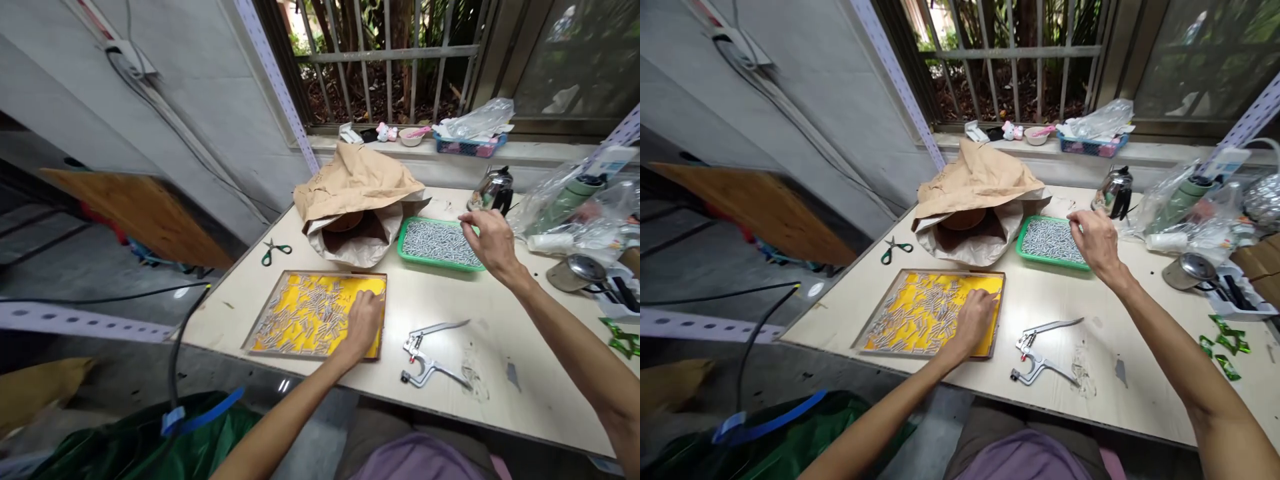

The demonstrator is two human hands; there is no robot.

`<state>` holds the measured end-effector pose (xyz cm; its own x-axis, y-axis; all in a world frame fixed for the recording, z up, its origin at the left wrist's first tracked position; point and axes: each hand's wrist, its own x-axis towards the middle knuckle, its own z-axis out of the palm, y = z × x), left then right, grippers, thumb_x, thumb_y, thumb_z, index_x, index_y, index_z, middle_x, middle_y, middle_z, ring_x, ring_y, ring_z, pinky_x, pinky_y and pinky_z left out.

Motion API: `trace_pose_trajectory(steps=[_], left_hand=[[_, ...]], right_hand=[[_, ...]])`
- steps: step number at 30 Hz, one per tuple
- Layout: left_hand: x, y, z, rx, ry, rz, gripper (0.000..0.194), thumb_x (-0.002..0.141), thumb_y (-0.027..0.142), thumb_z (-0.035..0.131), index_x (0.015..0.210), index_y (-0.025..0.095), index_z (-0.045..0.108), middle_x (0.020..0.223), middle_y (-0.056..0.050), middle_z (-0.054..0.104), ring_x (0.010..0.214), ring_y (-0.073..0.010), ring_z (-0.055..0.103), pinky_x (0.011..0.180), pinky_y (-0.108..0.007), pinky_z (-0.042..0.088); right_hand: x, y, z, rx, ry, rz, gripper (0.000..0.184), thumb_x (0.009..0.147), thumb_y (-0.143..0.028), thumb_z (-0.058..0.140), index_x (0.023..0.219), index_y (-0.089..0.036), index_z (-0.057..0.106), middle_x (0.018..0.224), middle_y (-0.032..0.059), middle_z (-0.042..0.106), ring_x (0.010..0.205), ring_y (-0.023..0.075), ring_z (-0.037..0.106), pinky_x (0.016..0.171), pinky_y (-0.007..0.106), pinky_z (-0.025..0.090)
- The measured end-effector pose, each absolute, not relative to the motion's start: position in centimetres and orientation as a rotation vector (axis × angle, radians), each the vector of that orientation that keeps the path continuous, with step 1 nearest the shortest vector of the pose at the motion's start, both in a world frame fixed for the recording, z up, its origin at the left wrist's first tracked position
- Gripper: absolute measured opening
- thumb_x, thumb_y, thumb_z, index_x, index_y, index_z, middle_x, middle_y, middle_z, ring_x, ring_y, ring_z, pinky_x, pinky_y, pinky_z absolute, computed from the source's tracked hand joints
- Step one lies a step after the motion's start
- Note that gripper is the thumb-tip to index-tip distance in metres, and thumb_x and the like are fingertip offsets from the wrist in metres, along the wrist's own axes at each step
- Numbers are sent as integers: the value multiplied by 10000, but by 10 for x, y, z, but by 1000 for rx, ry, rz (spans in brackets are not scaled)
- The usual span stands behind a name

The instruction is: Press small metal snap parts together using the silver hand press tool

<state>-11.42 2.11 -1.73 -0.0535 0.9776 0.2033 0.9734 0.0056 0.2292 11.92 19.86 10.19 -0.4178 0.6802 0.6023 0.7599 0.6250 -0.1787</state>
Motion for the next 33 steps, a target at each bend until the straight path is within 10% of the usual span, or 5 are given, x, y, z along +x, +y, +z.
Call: trace_pose_trajectory(steps=[11, 25, 33], left_hand=[[-128, 57, -19, 1979, 2164, 22, 284, 957, 205, 385, 860, 181, 651, 937, -77, 604, 958, -219, 555, 726, -282, 400], [-128, 76, -17, 1755, 2194, 146, 243, 901, 170, 470, 923, 110, 704, 947, -114, 693, 910, -207, 632, 768, -268, 439], [-126, 76, -8, 1805, 2199, 193, 252, 842, 53, 462, 913, 100, 699, 1000, -137, 685, 942, -220, 641, 811, -300, 476]], right_hand=[[157, 255, 102, -1477, -2194, -207, 347, 924, -240, 446, 1192, -172, 656, 1093, 135, 683, 950, 277, 567, 799, 419, 447], [165, 32, 15, -952, -2744, 462, 243, 967, -232, 435, 1005, -198, 673, 902, 75, 685, 841, 202, 636, 735, 341, 488], [147, -18, -11, -1037, -2739, 296, 239, 939, -132, 412, 1042, -194, 619, 859, 67, 624, 733, 182, 573, 643, 306, 443]])
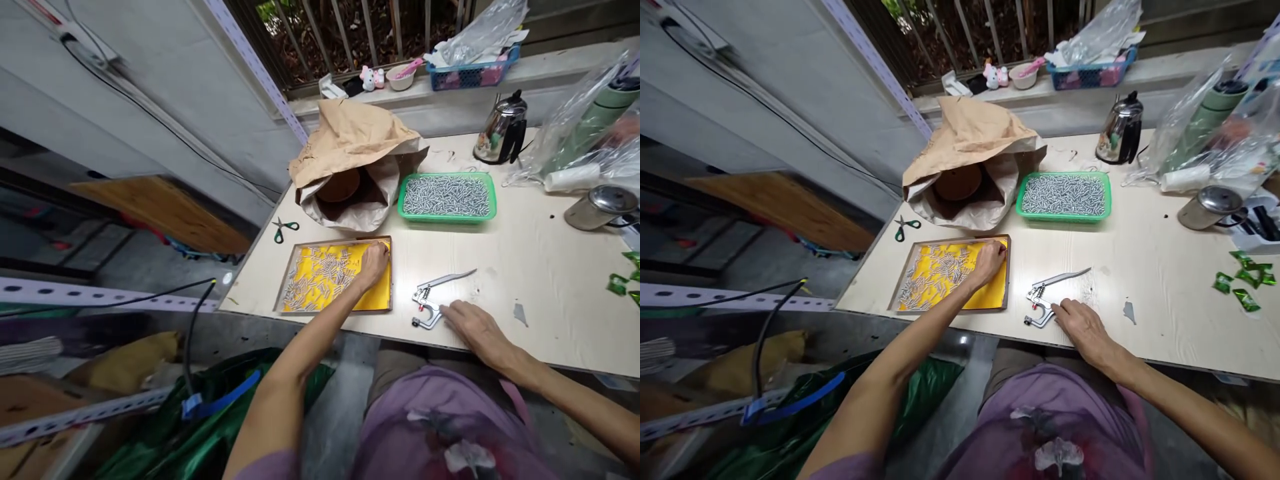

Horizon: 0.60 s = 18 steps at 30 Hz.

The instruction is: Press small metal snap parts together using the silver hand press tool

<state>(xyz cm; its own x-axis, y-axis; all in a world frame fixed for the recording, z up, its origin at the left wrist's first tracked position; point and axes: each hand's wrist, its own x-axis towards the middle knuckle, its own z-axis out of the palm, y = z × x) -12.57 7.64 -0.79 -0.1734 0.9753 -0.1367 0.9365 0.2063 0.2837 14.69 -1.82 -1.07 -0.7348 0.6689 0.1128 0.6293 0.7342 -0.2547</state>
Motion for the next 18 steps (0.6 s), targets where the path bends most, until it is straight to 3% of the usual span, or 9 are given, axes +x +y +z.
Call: trace_pose_trajectory(steps=[3, 5, 9, 18], left_hand=[[-125, 62, 4, 1657, 2177, 414, 174, 803, 43, 514, 825, 103, 676, 895, -106, 694, 847, -195, 656, 762, -285, 499], [-118, 44, 13, 1425, 2048, 581, 116, 795, 63, 546, 797, 116, 650, 764, -50, 677, 674, -146, 640, 638, -242, 501], [-85, -3, 21, 951, 1693, 614, 35, 796, 109, 591, 773, 129, 608, 504, 50, 550, 383, -79, 487, 394, -180, 389], [-45, -38, 1, 609, 1598, 560, 131, 813, 87, 591, 691, 121, 560, 377, 103, 437, 261, -21, 306, 290, -148, 184]], right_hand=[[145, -18, -12, -1165, -2779, 200, 217, 914, -92, 426, 988, -178, 611, 829, 62, 607, 698, 177, 541, 598, 294, 395], [147, -18, -13, -1215, -2829, 181, 225, 883, -39, 430, 912, -174, 608, 812, 58, 596, 696, 175, 527, 593, 289, 366], [152, -15, -15, -1165, -2865, 226, 270, 854, 30, 406, 841, -164, 593, 808, 57, 586, 718, 169, 521, 626, 279, 355], [165, -9, -25, -949, -2765, 218, 276, 925, -28, 360, 825, -154, 585, 779, 53, 568, 695, 170, 481, 644, 274, 355]])
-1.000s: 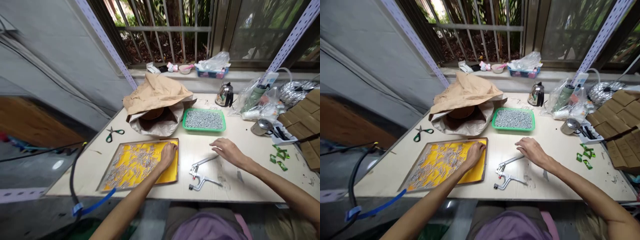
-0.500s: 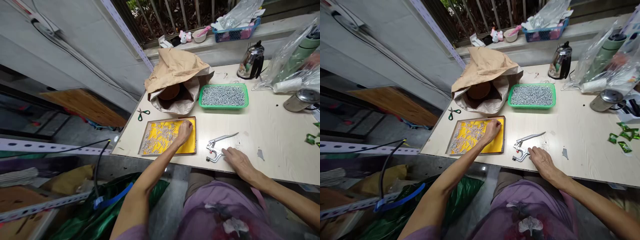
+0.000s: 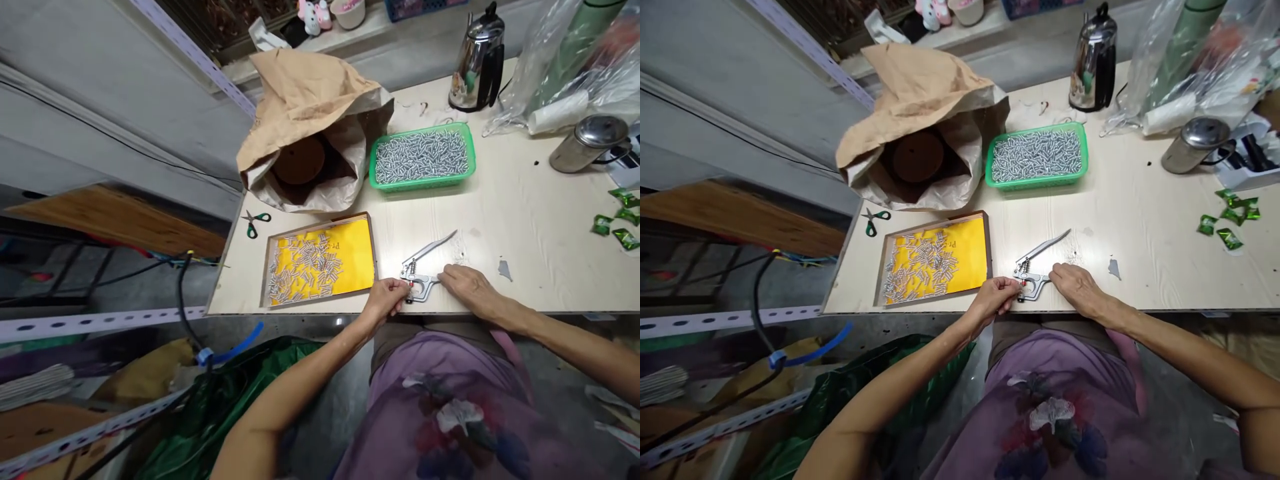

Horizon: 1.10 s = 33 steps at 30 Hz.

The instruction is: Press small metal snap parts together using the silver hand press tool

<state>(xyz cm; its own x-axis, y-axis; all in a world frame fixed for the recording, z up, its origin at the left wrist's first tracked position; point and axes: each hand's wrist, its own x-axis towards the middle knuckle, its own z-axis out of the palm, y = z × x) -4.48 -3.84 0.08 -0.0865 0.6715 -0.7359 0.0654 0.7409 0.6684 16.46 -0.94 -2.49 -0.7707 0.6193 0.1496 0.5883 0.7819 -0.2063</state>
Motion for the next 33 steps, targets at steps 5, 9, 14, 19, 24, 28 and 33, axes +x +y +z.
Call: trace_pose_trajectory(steps=[5, 9, 14, 19, 24, 28, 33], left_hand=[[-44, -41, -6, 563, 1609, 519, 133, 798, 132, 638, 687, 121, 565, 391, 106, 444, 261, -20, 333, 288, -150, 188], [-45, -41, -5, 580, 1633, 454, 115, 798, 148, 641, 710, 125, 571, 403, 105, 460, 269, -24, 362, 297, -145, 217], [-48, -31, 1, 635, 1658, 264, 172, 825, 118, 599, 658, 133, 556, 362, 102, 438, 261, -27, 362, 309, -143, 229], [-49, -19, 5, 686, 1655, 104, 188, 826, 81, 589, 644, 127, 573, 380, 94, 472, 261, -29, 382, 322, -147, 259], [-48, -20, 7, 696, 1663, 86, 201, 844, 110, 596, 645, 127, 575, 368, 97, 455, 269, -24, 386, 338, -135, 273], [-45, -23, 8, 684, 1663, 122, 225, 852, 106, 579, 631, 131, 553, 362, 100, 445, 268, -21, 373, 339, -132, 274], [-46, -23, 7, 695, 1654, 127, 215, 862, 143, 584, 650, 138, 555, 360, 107, 415, 276, -29, 364, 356, -143, 279]], right_hand=[[166, -9, -28, -921, -2717, 184, 280, 927, -30, 369, 800, -157, 583, 749, 44, 547, 678, 168, 453, 627, 279, 337], [165, -9, -29, -928, -2700, 185, 281, 929, -32, 370, 790, -161, 577, 746, 41, 540, 680, 168, 447, 627, 283, 334], [165, -10, -31, -937, -2738, 273, 292, 889, 16, 354, 833, -162, 578, 765, 50, 541, 698, 176, 452, 632, 284, 333], [165, -6, -25, -1002, -2804, 428, 228, 909, -57, 392, 867, -166, 588, 854, 78, 582, 759, 186, 490, 662, 297, 368], [173, 24, -19, -1060, -2816, 407, 602, 843, -545, 590, 1294, -158, 491, 1372, 192, 473, 1195, 343, 450, 904, 454, 407], [174, 46, -20, -1043, -2906, 362, 924, 726, -679, 630, 1428, -147, 349, 1400, 207, 458, 1280, 394, 381, 973, 502, 350], [170, 48, -19, -1026, -2941, 284, 808, 751, -600, 649, 1358, -120, 417, 1166, 184, 608, 1050, 345, 507, 858, 444, 378]])
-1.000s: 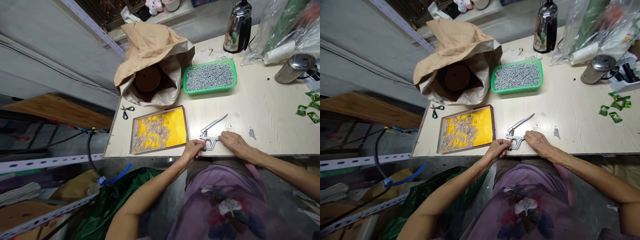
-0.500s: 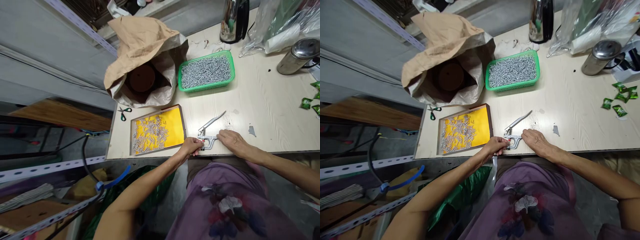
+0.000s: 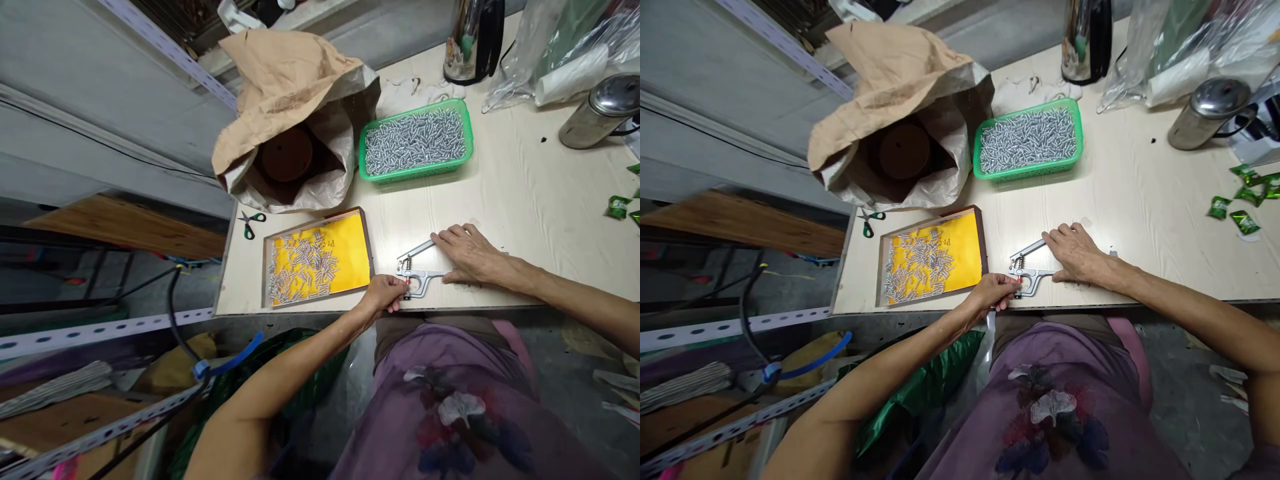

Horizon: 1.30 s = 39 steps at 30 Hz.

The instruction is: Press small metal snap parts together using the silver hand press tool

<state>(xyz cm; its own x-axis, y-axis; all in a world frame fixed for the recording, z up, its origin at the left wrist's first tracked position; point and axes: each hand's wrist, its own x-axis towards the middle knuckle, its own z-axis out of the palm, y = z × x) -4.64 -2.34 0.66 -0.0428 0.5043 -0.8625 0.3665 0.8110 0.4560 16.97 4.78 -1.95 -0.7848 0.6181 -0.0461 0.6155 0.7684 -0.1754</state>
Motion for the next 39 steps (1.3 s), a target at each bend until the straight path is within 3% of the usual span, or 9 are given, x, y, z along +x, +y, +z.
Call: trace_pose_trajectory(steps=[4, 8, 11, 14, 17, 21, 28, 35, 39], left_hand=[[-50, -32, 7, 1018, 1717, 67, 246, 885, 220, 573, 651, 147, 575, 432, 62, 478, 375, -78, 477, 435, -187, 368], [-43, -39, 3, 1810, 1773, 253, 108, 868, 263, 626, 890, 159, 644, 843, -51, 672, 822, -188, 653, 731, -284, 509], [-27, -27, -7, 2212, 1552, 271, 343, 833, 291, 682, 1131, 157, 581, 1181, -130, 627, 1124, -269, 571, 934, -402, 488], [-15, -8, -18, 2382, 1334, 242, 562, 804, 283, 715, 1279, 114, 466, 1319, -181, 537, 1237, -298, 485, 1035, -442, 430], [-12, 5, -22, 2435, 1238, 192, 620, 808, 281, 707, 1325, 115, 408, 1302, -173, 530, 1165, -291, 511, 1009, -451, 442], [-11, 9, -19, 2451, 1235, 128, 623, 811, 337, 705, 1318, 121, 416, 1182, -146, 555, 1075, -289, 520, 922, -451, 472], [-2, 8, -20, 2404, 1241, 70, 251, 882, 354, 622, 1046, 165, 604, 945, -79, 579, 952, -245, 515, 814, -382, 471], [2, 5, -28, 2350, 1315, 125, 227, 941, 346, 522, 873, 168, 646, 832, -73, 585, 896, -231, 529, 758, -349, 478], [0, -3, -32, 2396, 1357, 188, 267, 928, 343, 544, 1108, 155, 603, 1009, -109, 636, 1005, -253, 566, 858, -414, 510]], right_hand=[[170, 40, -17, -1008, -2890, 306, 638, 790, -471, 672, 1291, -133, 467, 1075, 161, 634, 978, 310, 510, 814, 399, 363], [169, 31, -15, -1001, -2869, 363, 536, 816, -333, 671, 1273, -130, 476, 991, 130, 644, 924, 279, 512, 785, 367, 355], [169, 26, -16, -1003, -2854, 375, 597, 826, -278, 659, 1344, -111, 413, 994, 129, 648, 924, 276, 517, 787, 367, 365], [174, 26, -15, -1011, -2826, 417, 730, 817, -301, 674, 1422, -111, 312, 1062, 135, 643, 959, 281, 525, 814, 381, 389], [184, 29, -11, -1107, -2818, 405, 760, 752, -358, 740, 1370, -102, 379, 1142, 170, 609, 1018, 304, 520, 828, 398, 409], [190, 28, -7, -1165, -2869, 342, 511, 757, -336, 743, 1169, -114, 538, 1055, 150, 609, 959, 283, 527, 767, 364, 425], [188, 13, -15, -1153, -2849, 229, 115, 892, -244, 597, 915, -133, 615, 852, 102, 602, 821, 233, 503, 668, 320, 361], [188, 12, -23, -1083, -2786, 297, 198, 947, -184, 480, 797, -170, 609, 765, 63, 577, 755, 202, 477, 686, 310, 353], [192, 20, -15, -1123, -2785, 336, 120, 897, -236, 584, 945, -140, 635, 891, 97, 608, 826, 221, 508, 711, 318, 393]])
